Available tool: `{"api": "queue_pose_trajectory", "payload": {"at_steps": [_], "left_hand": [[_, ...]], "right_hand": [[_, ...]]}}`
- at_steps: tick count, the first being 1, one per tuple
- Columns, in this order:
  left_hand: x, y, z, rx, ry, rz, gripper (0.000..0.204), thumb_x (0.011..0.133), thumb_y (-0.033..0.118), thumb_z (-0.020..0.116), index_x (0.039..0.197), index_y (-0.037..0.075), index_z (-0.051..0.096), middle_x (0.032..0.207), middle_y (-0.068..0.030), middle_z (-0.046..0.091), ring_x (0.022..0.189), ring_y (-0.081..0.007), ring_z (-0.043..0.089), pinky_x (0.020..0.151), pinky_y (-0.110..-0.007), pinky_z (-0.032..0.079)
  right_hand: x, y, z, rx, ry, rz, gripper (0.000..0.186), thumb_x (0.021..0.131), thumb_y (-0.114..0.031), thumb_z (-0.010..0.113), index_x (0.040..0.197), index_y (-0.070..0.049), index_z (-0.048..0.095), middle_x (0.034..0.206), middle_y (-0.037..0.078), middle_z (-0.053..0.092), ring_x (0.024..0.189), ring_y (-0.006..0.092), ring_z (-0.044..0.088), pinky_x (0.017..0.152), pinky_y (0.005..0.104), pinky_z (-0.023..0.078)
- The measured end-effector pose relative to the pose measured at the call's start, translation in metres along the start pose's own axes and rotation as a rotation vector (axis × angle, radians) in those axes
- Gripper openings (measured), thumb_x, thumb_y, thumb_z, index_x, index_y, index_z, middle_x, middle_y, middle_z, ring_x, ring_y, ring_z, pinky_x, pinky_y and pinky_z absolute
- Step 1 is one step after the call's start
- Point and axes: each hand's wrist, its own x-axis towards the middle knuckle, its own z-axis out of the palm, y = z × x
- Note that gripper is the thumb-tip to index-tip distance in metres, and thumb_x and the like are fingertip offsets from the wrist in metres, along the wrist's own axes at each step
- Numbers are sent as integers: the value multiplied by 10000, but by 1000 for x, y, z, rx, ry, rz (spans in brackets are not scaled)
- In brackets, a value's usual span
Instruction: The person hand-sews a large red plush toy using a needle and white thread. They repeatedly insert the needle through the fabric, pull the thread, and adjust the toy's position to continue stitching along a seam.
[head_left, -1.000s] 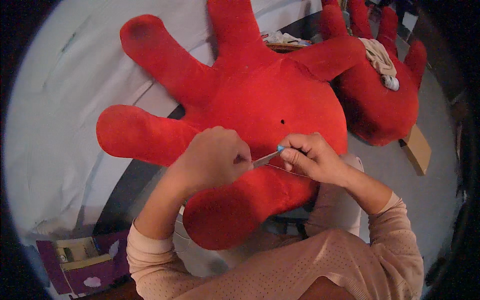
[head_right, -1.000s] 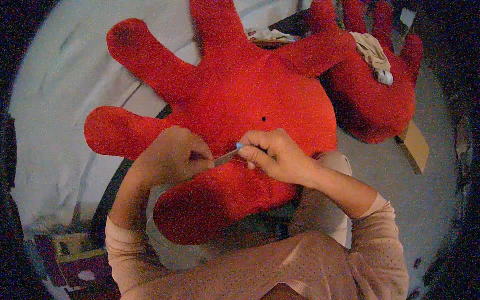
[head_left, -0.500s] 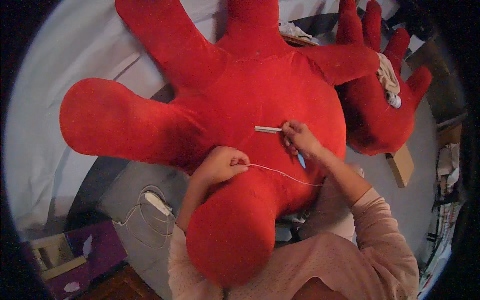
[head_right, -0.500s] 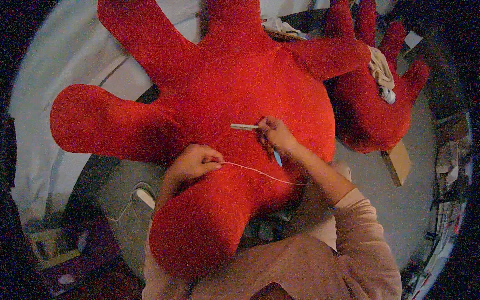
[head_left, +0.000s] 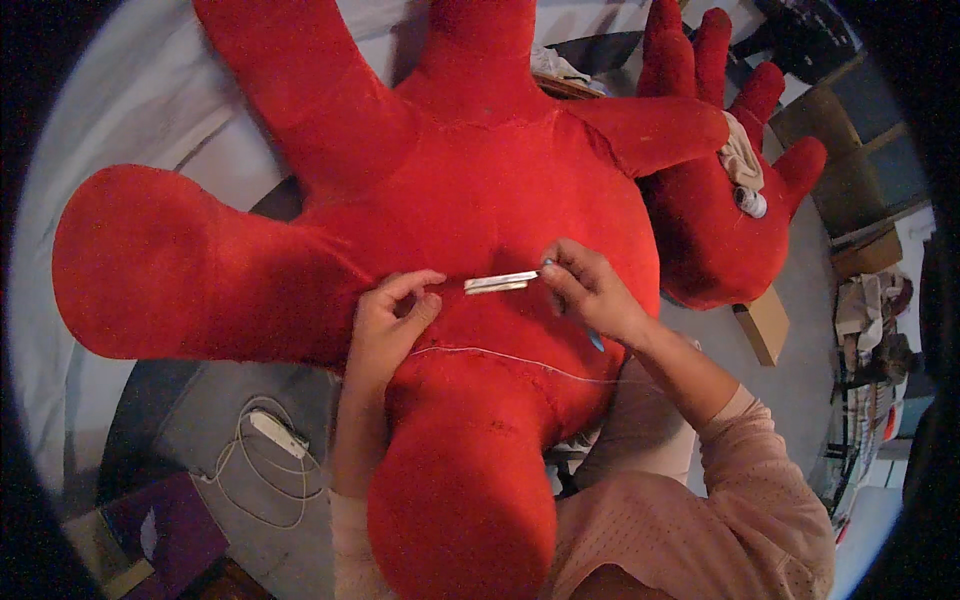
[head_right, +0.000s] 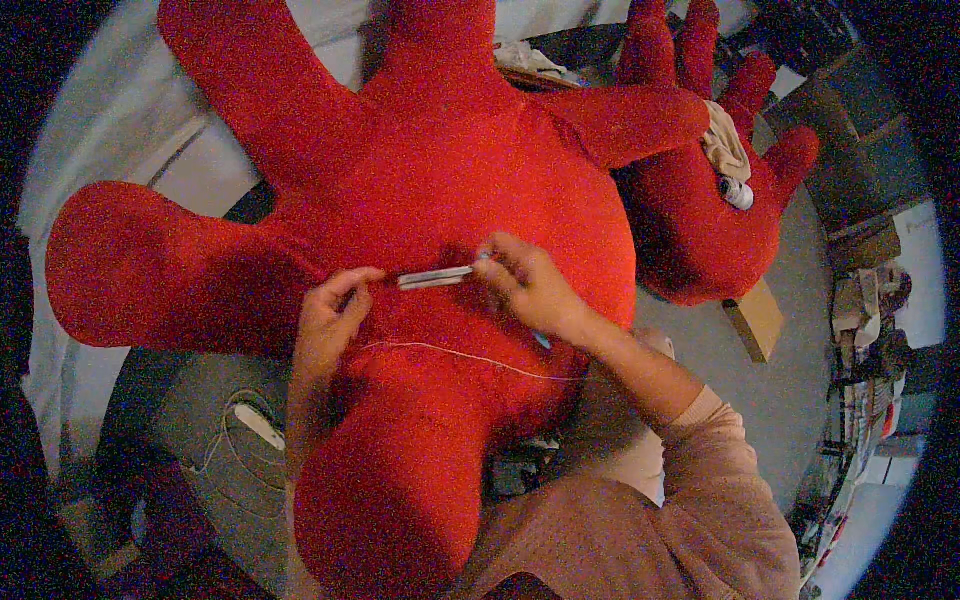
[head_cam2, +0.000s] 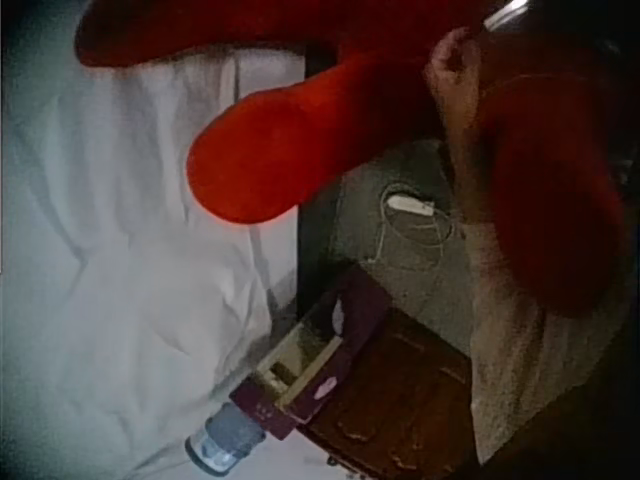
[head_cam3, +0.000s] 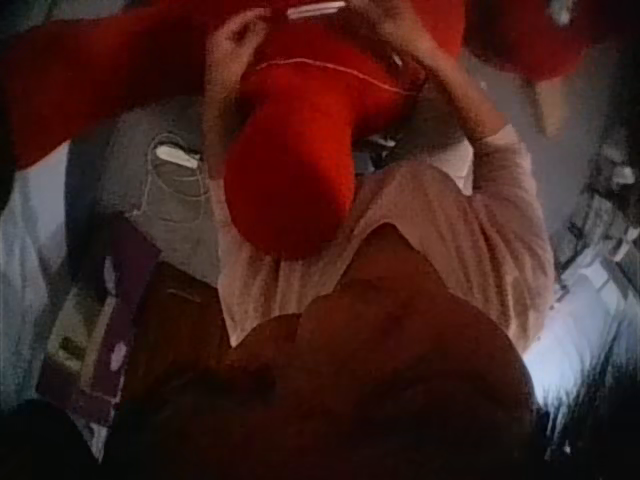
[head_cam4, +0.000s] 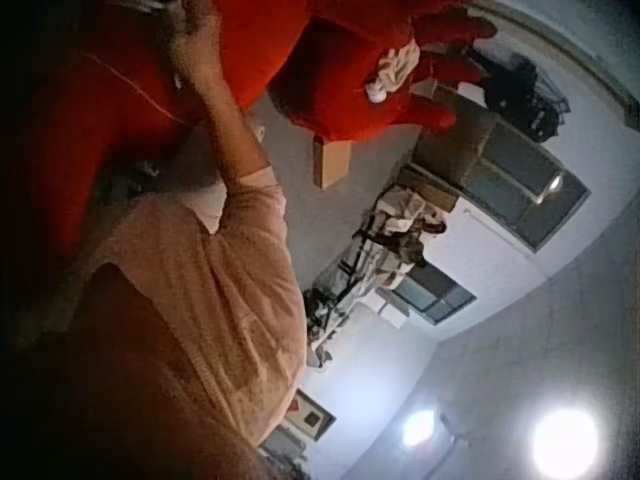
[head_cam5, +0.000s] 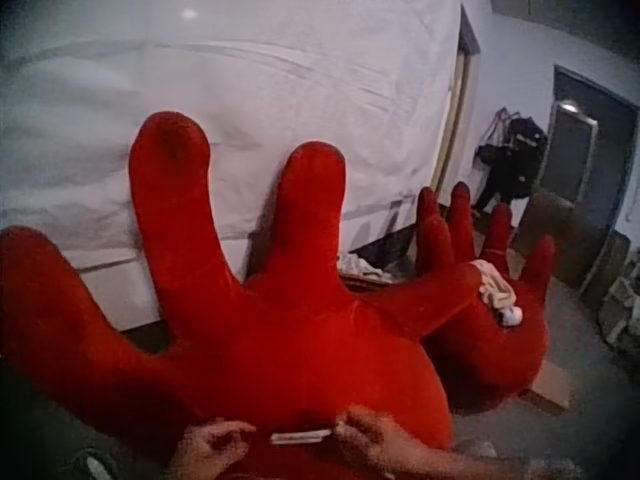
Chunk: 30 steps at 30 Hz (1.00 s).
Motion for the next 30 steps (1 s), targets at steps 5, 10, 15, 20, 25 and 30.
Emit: {"api": "queue_pose_trajectory", "payload": {"at_steps": [5,10,15,20,25,30], "left_hand": [[8,-8,5,211,-100,280,119,763,86,732,860,17,717,703,-26,589,671,-113,530,610,-259,415],[4,-11,-2,245,-218,228,100,758,98,735,792,6,712,684,-48,590,669,-125,542,609,-267,426],[4,-15,-5,447,-224,310,128,746,116,740,816,12,714,781,-62,617,695,-136,567,627,-264,448],[2,-6,-6,468,-121,165,209,715,120,748,913,64,710,817,-82,595,766,-207,594,693,-313,473],[-14,-21,9,680,-244,301,154,726,103,727,867,53,696,780,-92,577,782,-262,597,722,-338,487],[-17,-11,1,318,-222,172,65,792,77,666,816,16,671,764,-76,639,713,-173,620,637,-305,479]], "right_hand": [[10,-19,11,-319,-94,-242,142,949,-190,510,913,-53,499,646,132,534,573,272,575,518,389,432],[18,-25,6,-605,-297,-308,138,929,-209,523,918,-72,507,699,204,570,654,423,575,555,489,434],[19,-29,6,-870,-649,-217,131,925,-223,512,933,-92,522,752,220,574,700,435,576,575,494,438],[23,-5,-22,-335,-424,-32,156,956,-230,498,915,-85,536,684,64,525,608,213,534,554,351,431],[24,3,-20,-125,-394,111,224,979,-251,485,870,-62,535,654,-46,446,571,59,426,508,243,363],[29,10,-6,-88,-489,120,197,972,-221,479,853,-71,521,661,-27,443,581,90,446,523,265,384]]}}
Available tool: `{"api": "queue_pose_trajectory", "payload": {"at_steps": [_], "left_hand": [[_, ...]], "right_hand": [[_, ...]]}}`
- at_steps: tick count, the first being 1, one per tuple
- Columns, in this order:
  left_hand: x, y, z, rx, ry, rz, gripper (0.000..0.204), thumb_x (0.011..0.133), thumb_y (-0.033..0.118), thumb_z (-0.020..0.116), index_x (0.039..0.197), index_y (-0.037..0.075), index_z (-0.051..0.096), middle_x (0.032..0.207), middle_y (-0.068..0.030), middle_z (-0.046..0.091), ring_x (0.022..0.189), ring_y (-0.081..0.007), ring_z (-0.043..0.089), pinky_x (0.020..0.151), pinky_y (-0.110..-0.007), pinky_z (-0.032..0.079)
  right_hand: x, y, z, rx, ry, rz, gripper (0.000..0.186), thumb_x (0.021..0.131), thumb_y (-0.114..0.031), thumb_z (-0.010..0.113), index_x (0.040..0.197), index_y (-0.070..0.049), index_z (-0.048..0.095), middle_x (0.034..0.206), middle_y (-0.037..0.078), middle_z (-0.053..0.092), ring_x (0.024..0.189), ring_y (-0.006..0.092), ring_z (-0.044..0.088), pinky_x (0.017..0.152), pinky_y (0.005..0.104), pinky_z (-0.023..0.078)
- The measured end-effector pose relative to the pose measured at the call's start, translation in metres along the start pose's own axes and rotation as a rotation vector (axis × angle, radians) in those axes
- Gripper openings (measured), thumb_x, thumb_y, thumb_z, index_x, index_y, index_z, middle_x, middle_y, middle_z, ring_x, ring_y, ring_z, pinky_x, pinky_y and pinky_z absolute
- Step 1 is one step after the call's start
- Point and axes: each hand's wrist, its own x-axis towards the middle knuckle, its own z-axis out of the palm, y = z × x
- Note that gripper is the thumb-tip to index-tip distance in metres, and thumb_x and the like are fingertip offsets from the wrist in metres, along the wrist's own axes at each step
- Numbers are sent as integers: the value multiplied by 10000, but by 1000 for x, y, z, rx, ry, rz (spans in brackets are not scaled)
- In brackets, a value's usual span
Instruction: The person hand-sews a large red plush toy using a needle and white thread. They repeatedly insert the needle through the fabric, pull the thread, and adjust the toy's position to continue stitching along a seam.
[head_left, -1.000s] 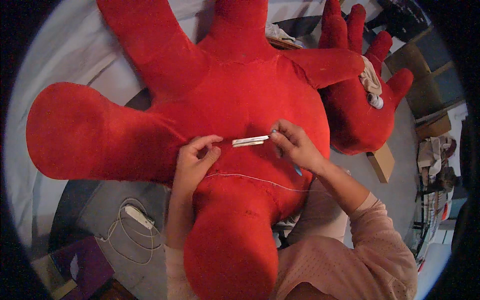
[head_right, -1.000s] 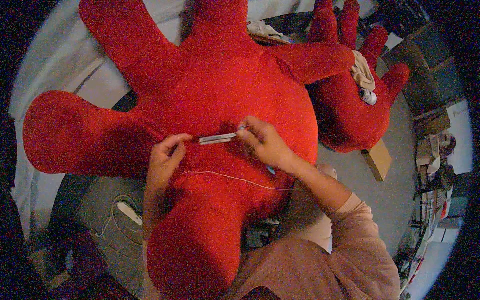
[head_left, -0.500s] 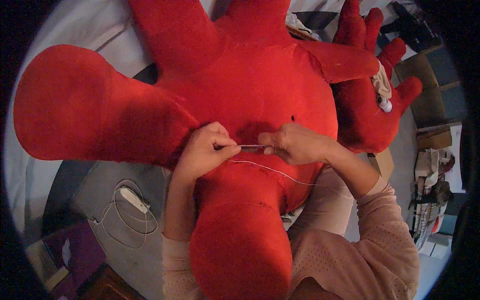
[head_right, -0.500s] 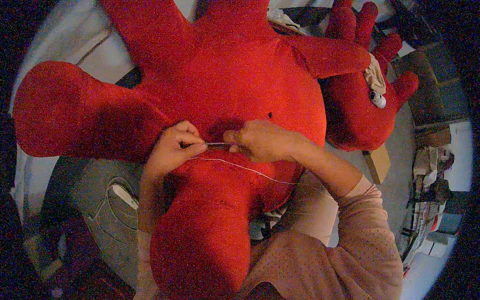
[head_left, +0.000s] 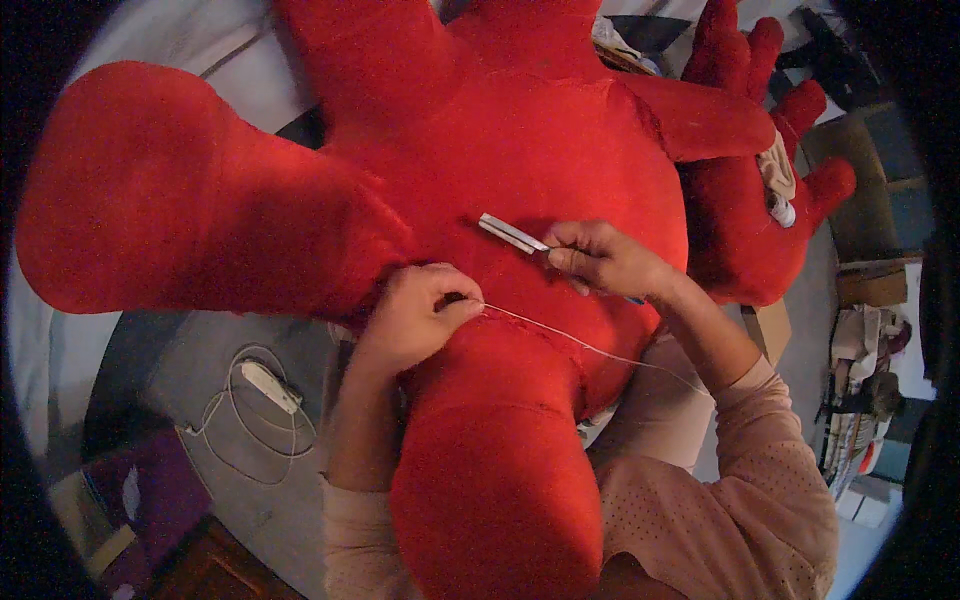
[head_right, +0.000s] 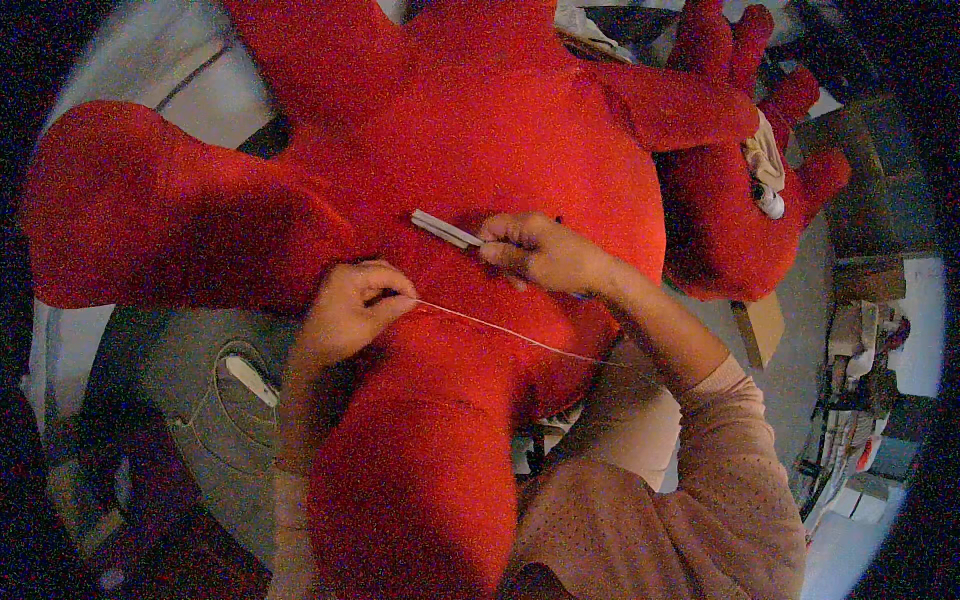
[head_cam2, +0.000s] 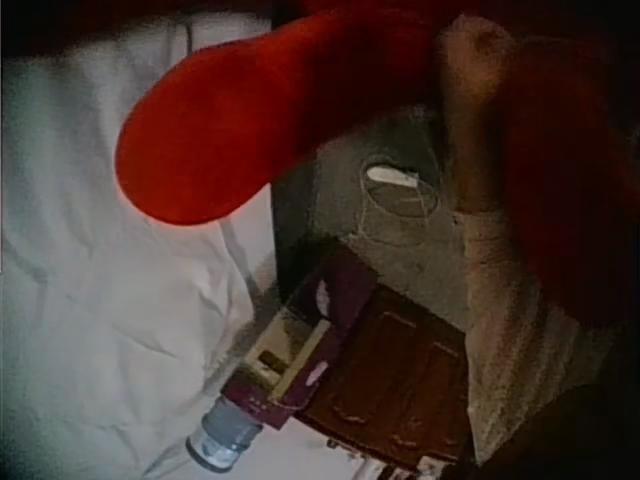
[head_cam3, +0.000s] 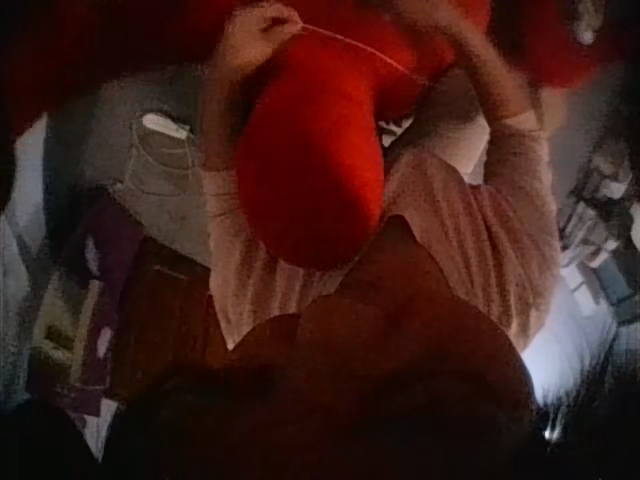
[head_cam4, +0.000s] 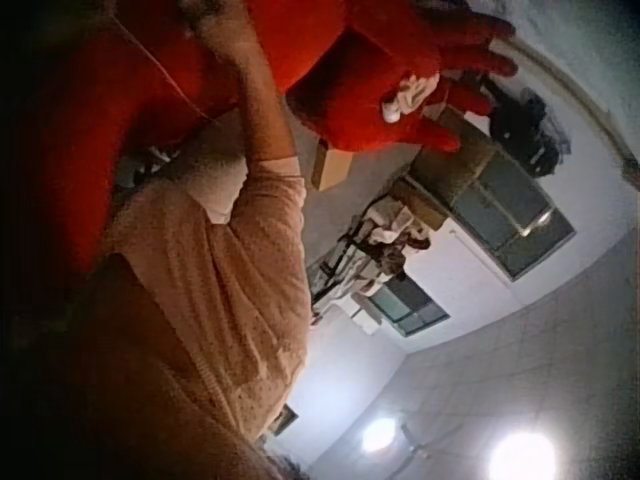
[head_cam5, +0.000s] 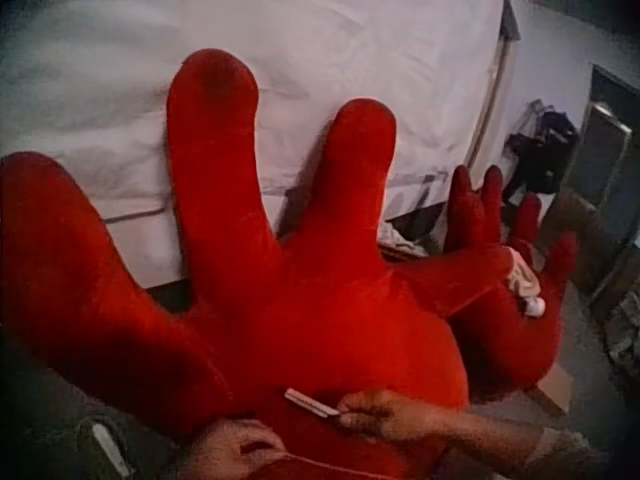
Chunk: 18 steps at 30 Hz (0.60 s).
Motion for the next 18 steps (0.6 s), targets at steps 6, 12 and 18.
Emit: {"api": "queue_pose_trajectory", "payload": {"at_steps": [6,12,18], "left_hand": [[-15,5,-33,-416,19,-204,102,879,82,606,875,-14,639,723,-29,634,641,-85,597,607,-230,494],[-10,2,-38,-398,45,-223,115,882,94,605,867,-13,644,714,-30,636,623,-79,593,581,-215,492],[-5,12,-33,-368,76,-237,113,877,88,610,865,-19,645,689,-35,630,610,-80,588,567,-217,490]], "right_hand": [[32,-17,13,-108,-286,50,216,971,-232,447,836,-82,525,630,-30,433,547,88,436,494,270,374],[60,-16,28,-105,-466,51,222,954,-269,450,834,-108,546,572,-44,411,507,84,420,450,258,352],[61,-33,19,-32,-526,264,237,978,-248,448,840,-76,535,548,-66,368,440,38,344,384,210,254]]}}
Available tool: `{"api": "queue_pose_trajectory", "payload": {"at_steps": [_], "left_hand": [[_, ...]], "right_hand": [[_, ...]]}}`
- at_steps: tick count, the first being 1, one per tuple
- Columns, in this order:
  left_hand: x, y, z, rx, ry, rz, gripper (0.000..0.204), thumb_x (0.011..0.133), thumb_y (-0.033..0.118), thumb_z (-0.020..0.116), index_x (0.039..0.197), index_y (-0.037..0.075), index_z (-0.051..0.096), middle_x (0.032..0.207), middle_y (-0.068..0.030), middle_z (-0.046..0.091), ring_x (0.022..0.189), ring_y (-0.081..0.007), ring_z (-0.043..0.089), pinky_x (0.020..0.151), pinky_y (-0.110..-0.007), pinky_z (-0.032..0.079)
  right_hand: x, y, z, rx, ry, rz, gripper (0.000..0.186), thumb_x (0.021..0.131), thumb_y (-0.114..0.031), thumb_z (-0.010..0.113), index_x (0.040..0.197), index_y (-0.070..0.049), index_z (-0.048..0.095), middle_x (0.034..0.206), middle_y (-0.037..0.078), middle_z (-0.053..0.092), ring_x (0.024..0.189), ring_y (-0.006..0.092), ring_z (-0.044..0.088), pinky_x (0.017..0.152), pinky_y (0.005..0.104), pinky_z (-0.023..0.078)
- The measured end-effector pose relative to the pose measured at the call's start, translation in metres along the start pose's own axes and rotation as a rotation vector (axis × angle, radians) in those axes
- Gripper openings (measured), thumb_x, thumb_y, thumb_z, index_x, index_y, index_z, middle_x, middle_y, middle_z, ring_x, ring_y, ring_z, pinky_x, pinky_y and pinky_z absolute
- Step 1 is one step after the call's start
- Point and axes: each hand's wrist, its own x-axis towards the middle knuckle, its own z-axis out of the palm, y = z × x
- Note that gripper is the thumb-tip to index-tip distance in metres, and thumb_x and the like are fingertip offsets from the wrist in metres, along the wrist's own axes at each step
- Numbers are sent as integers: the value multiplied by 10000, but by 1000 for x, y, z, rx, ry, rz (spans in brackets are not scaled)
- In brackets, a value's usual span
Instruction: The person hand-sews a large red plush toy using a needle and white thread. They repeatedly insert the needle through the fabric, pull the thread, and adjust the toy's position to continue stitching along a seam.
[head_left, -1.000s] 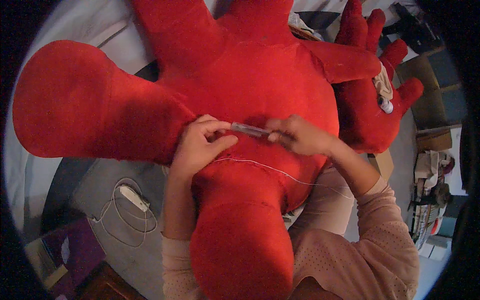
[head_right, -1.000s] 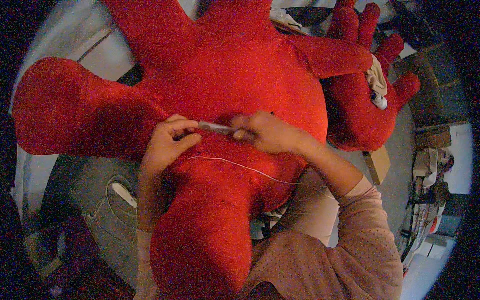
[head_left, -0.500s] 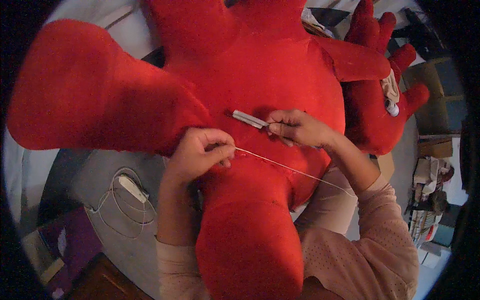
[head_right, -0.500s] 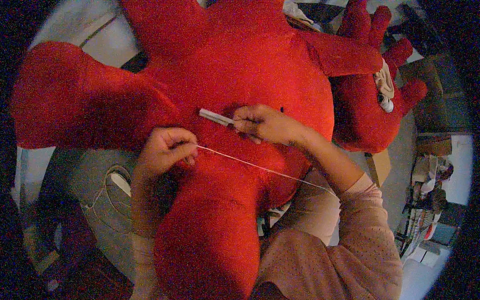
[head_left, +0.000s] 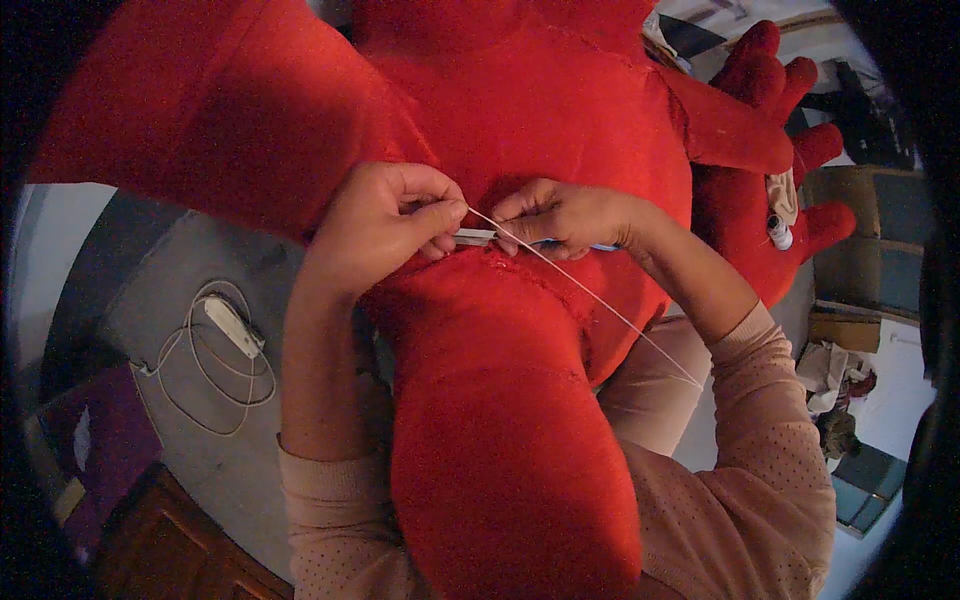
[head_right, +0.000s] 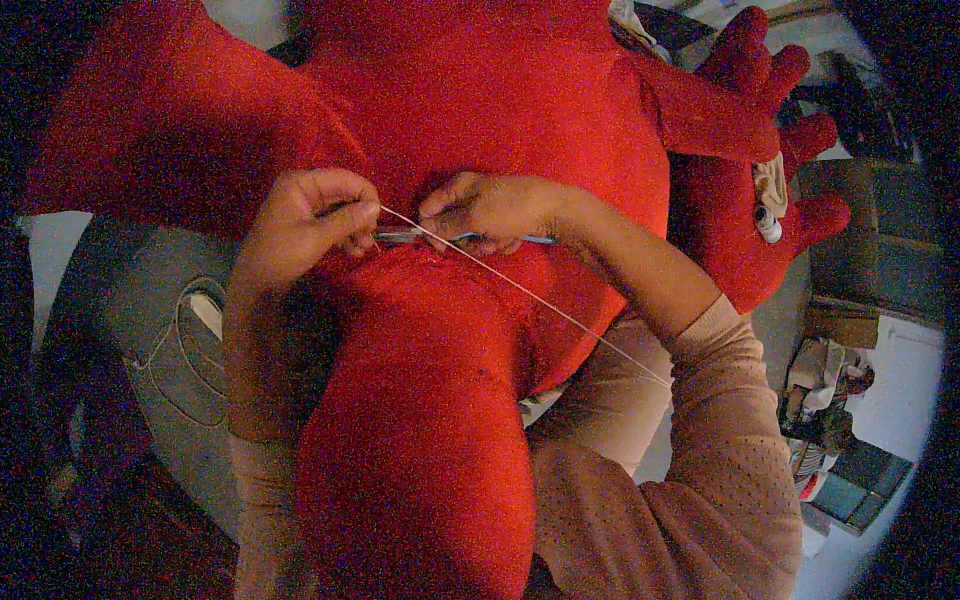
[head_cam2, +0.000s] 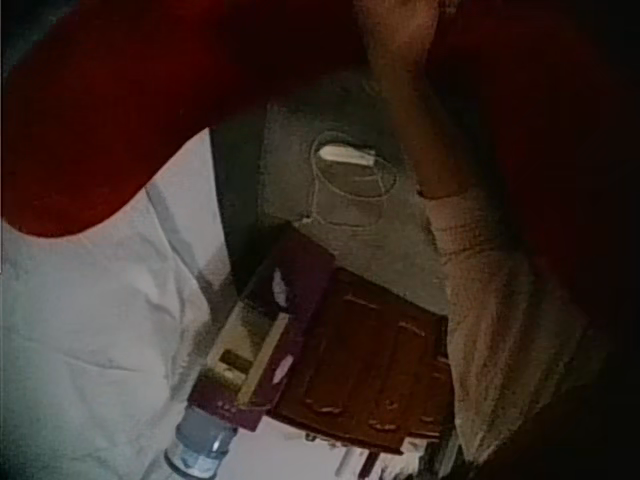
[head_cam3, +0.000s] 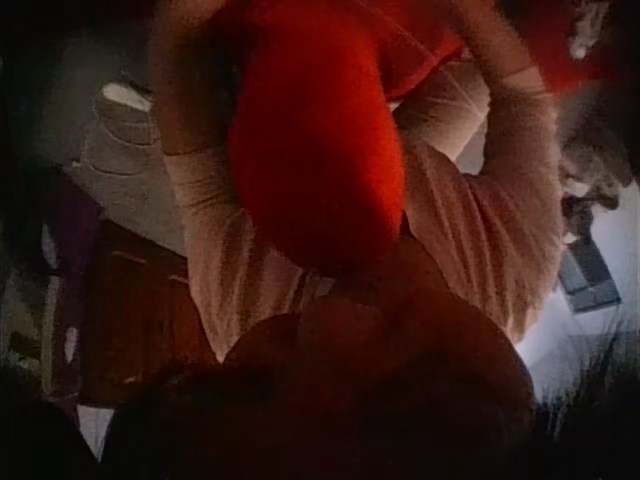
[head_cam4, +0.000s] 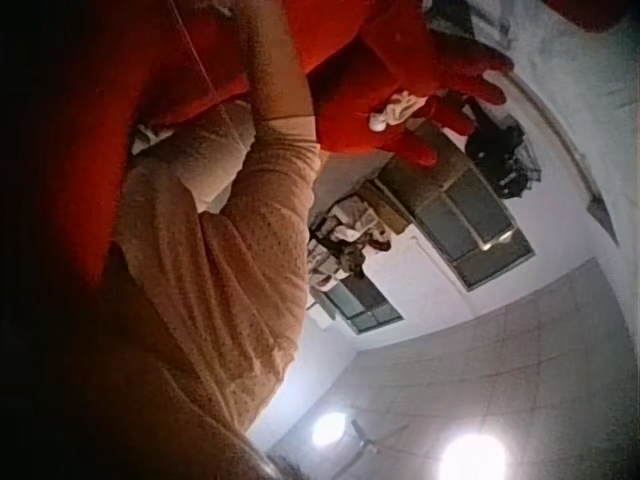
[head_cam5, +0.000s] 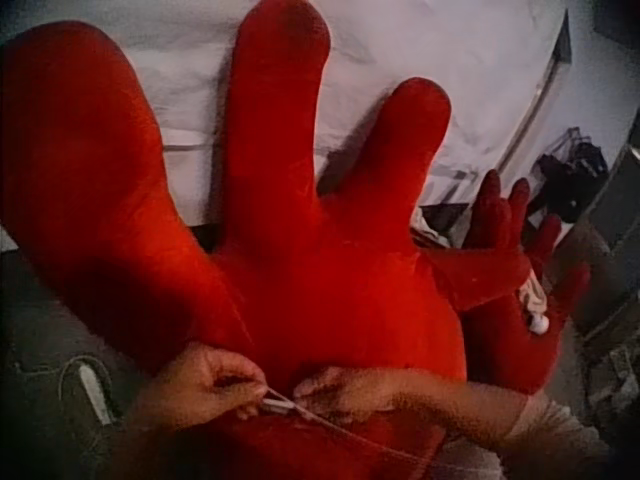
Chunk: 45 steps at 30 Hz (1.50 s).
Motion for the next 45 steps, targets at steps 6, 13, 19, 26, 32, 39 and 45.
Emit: {"api": "queue_pose_trajectory", "payload": {"at_steps": [6,13,19,26,32,39,45], "left_hand": [[5,3,4,20,-10,-8,104,879,93,614,891,-7,644,706,-36,632,616,-84,590,570,-223,491],[3,1,3,51,-36,-18,101,890,112,614,902,16,640,738,-27,643,644,-91,609,608,-234,509],[2,2,-1,93,-64,-16,102,890,105,610,906,9,637,745,-30,646,649,-95,613,605,-241,512],[0,3,1,65,-25,-10,110,888,104,608,905,1,641,725,-33,640,633,-91,605,591,-235,507],[-1,7,2,76,16,36,115,879,89,613,908,-14,655,718,-37,640,610,-87,595,567,-223,500],[-1,18,7,-68,-115,184,124,875,88,628,939,-16,646,770,-25,632,656,-76,572,602,-218,472],[28,3,43,679,236,563,145,754,76,716,897,56,699,672,-63,519,619,-190,525,565,-314,424]], "right_hand": [[-3,3,-5,-7,-41,-25,263,982,-278,461,840,-72,542,538,-73,364,434,37,338,378,214,245],[4,8,-6,-80,-41,-58,258,979,-259,464,843,-58,554,532,-66,368,428,43,337,387,218,253],[7,2,-8,-108,-58,-9,232,967,-241,474,840,-63,555,553,-62,391,439,46,351,396,216,265],[19,10,-5,-111,-61,-98,228,924,-289,506,828,-96,580,555,-56,435,455,62,384,384,245,298],[9,20,-3,-145,-247,-165,231,929,-289,523,835,-90,591,567,-66,429,473,53,386,396,243,279],[-60,44,-11,-85,283,-172,258,968,-285,509,895,-54,599,581,-59,427,532,67,409,479,266,332],[-88,26,12,-812,653,-335,160,882,-196,574,857,-39,558,668,212,548,638,407,551,563,487,404]]}}
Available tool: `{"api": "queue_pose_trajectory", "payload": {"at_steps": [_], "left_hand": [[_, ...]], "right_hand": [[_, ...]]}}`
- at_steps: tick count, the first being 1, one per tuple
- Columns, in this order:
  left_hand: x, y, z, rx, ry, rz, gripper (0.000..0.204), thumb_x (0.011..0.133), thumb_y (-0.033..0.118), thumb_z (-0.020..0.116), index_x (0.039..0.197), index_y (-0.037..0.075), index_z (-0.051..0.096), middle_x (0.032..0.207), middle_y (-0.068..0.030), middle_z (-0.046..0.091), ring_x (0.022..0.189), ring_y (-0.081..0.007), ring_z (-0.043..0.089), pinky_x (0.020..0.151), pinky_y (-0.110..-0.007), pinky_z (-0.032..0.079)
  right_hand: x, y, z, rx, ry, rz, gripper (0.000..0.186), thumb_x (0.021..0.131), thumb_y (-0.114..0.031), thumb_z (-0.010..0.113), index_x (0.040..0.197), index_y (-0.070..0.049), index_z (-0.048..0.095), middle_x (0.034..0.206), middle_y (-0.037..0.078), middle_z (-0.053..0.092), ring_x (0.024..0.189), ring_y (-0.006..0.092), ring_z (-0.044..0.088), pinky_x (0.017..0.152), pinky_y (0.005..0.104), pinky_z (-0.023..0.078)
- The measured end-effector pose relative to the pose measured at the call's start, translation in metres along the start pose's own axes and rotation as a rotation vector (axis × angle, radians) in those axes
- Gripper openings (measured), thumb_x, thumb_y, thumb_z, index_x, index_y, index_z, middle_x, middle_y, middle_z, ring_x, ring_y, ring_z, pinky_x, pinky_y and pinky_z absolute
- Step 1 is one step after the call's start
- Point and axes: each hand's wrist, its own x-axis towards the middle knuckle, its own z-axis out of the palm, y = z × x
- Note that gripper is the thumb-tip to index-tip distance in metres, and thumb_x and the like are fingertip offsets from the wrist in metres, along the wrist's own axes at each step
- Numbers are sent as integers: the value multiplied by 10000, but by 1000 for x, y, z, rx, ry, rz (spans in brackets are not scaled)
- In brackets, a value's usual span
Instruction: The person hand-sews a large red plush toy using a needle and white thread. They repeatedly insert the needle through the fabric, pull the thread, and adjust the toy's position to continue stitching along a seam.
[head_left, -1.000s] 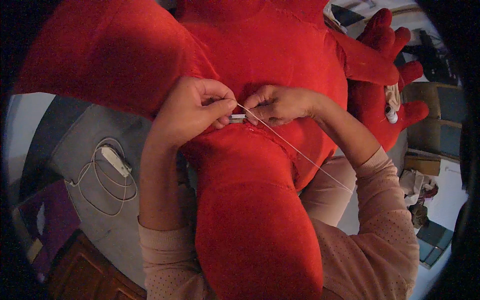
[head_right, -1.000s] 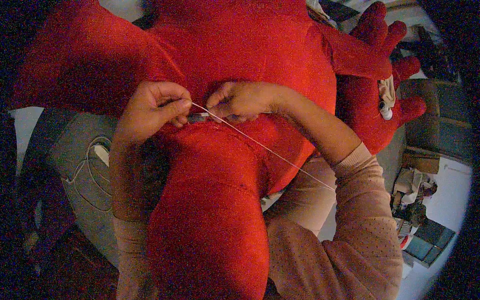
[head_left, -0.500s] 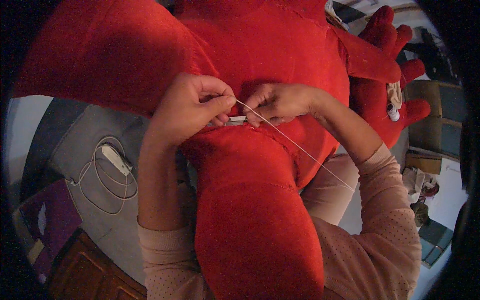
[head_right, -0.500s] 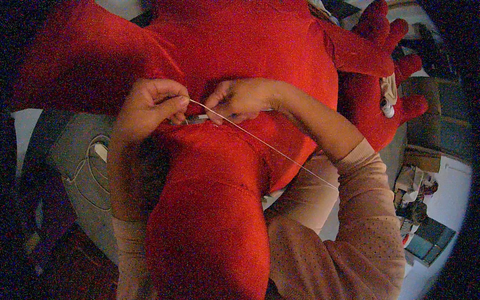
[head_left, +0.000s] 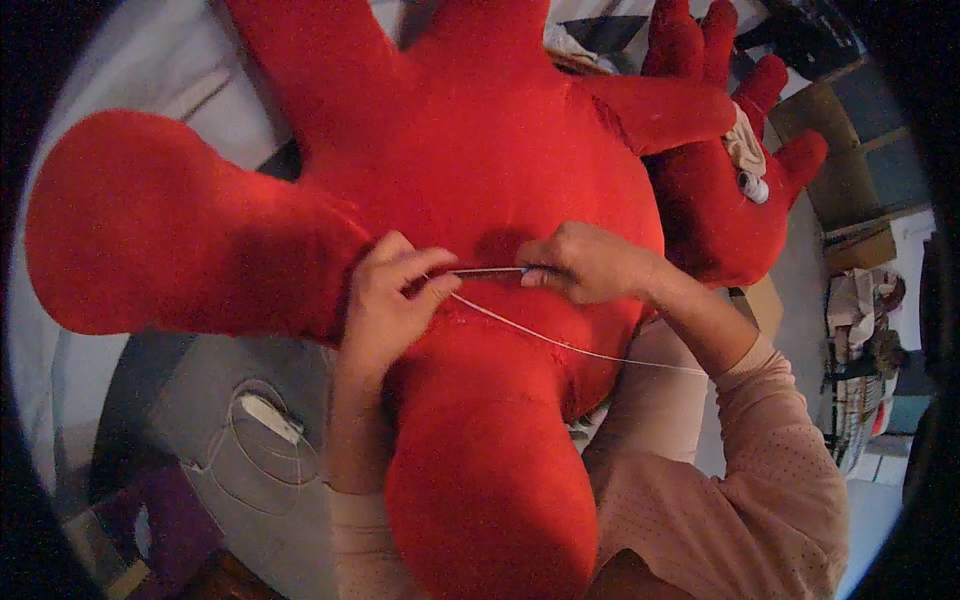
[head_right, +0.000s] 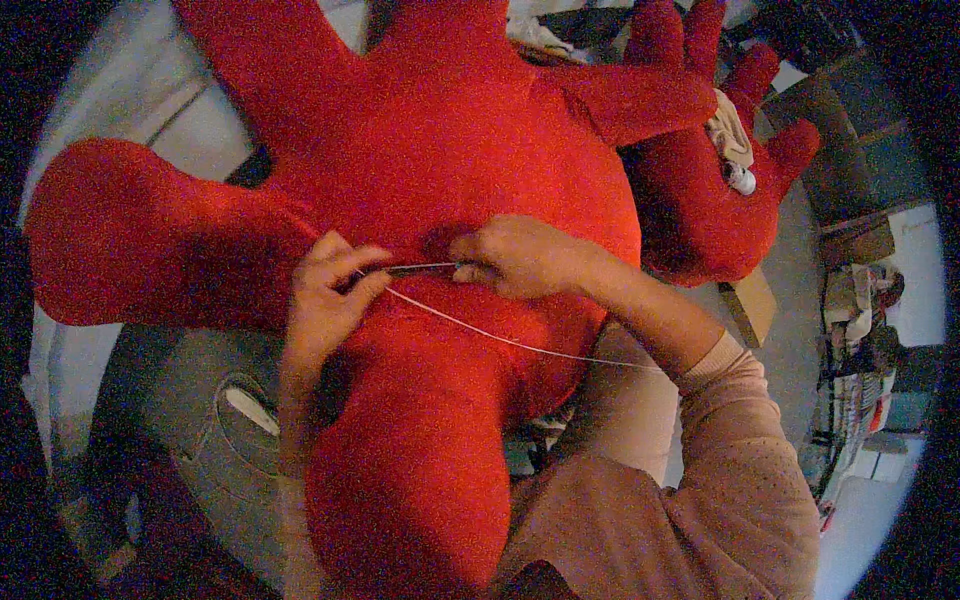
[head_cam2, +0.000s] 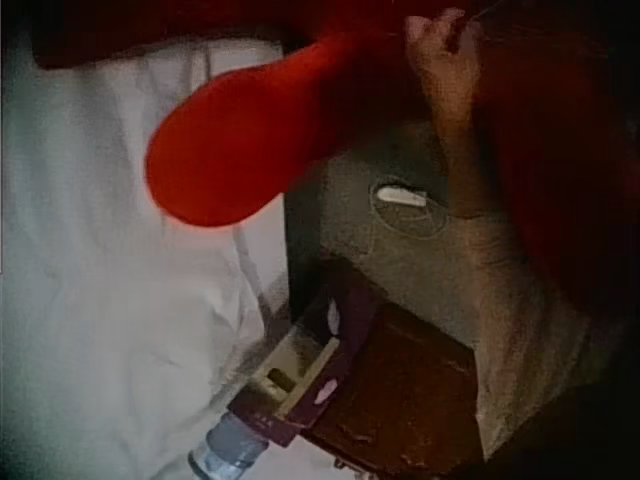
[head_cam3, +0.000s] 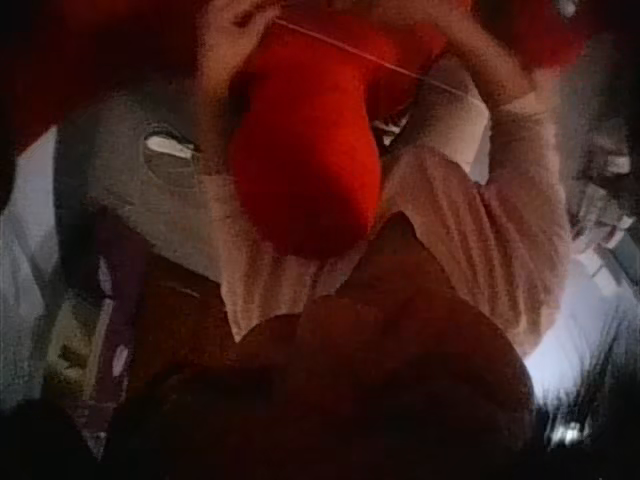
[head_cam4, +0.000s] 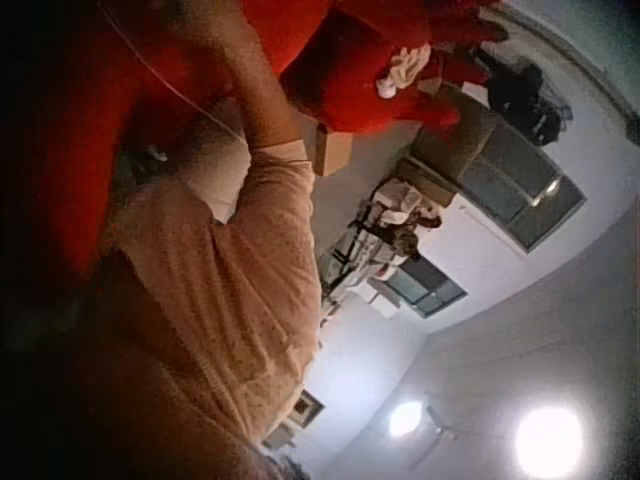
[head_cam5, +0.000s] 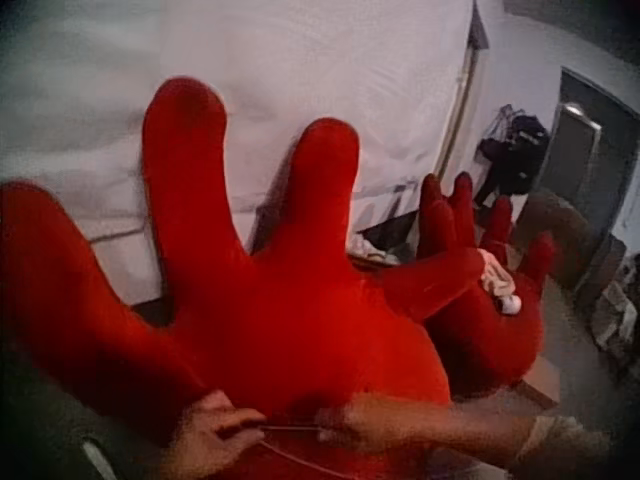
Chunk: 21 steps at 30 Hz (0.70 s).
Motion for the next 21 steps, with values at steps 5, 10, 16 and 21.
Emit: {"api": "queue_pose_trajectory", "payload": {"at_steps": [5,10,16,21], "left_hand": [[3,-1,5,-14,13,-3,86,715,73,734,797,57,713,666,-92,490,611,-243,509,560,-351,414],[6,2,7,-63,20,-131,84,739,51,714,822,39,714,613,-56,476,575,-166,484,528,-301,374],[6,-2,31,-283,-95,-167,126,752,41,703,713,-35,610,605,-10,430,577,-80,390,512,-267,340],[9,12,32,-152,1,-256,128,810,72,676,794,-47,632,605,-30,540,599,-81,480,558,-265,408]], "right_hand": [[0,-12,-7,-201,12,140,186,894,-265,558,896,-80,566,757,195,605,711,406,602,586,512,454],[7,-24,13,-90,560,44,141,904,-205,556,918,-65,558,758,168,605,691,371,607,572,454,472],[59,-39,40,686,926,-40,168,949,-178,508,954,-23,573,800,98,662,729,207,658,653,334,521],[69,-40,27,997,841,-12,195,976,-192,459,880,-42,539,661,0,520,613,92,497,560,271,438]]}}
